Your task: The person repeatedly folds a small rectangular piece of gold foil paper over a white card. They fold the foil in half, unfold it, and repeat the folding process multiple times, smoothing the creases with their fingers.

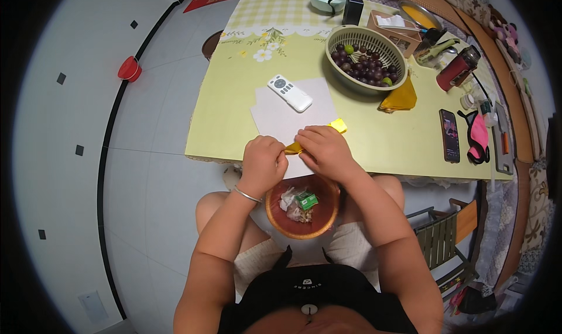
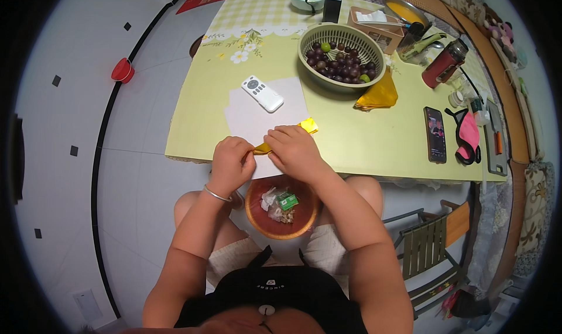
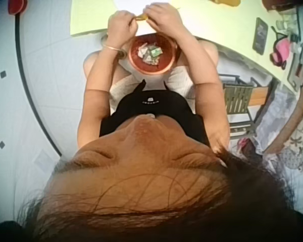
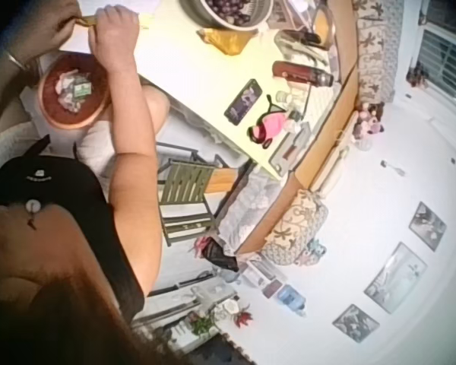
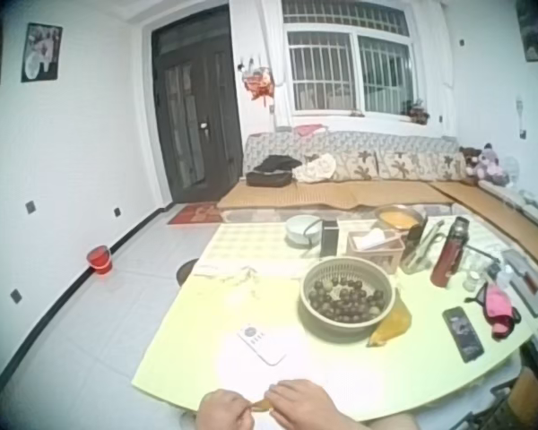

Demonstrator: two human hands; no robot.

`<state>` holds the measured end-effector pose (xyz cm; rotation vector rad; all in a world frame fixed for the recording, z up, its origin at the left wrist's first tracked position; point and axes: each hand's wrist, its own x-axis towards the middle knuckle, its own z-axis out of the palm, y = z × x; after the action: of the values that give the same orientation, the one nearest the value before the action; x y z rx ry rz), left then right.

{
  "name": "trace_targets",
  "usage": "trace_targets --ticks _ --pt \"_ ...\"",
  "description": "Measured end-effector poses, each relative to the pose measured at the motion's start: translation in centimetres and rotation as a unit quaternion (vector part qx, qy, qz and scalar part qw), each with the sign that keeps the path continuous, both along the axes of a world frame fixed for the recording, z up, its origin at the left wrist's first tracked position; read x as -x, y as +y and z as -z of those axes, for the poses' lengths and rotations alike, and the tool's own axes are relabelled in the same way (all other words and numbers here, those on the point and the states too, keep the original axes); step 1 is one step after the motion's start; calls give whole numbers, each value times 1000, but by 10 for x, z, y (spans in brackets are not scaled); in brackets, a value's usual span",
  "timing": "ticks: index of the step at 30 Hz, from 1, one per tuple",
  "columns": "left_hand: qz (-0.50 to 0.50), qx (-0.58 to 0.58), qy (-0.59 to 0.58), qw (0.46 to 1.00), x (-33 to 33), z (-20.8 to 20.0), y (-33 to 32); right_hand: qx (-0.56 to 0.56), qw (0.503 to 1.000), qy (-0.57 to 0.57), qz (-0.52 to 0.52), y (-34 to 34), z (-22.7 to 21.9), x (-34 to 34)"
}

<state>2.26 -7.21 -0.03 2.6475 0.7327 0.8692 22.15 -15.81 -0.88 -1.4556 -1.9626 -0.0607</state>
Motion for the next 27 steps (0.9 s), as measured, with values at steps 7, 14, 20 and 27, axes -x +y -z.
trace_targets --ticks 7,14,20,27 --pt "-16 151 -55 987 0 2 9 -18 999 -23 17 5 -4 7" --pt "56 -20 -46 997 -3 -12 9 -81 995 -41 44 11 -2 7" --pt "33 -25 -102 994 -2 -8 15 -137 981 -57 122 10 -12 14" --pt "-63 110 -186 974 8 -5 21 -162 959 97 210 4 -15 -21"
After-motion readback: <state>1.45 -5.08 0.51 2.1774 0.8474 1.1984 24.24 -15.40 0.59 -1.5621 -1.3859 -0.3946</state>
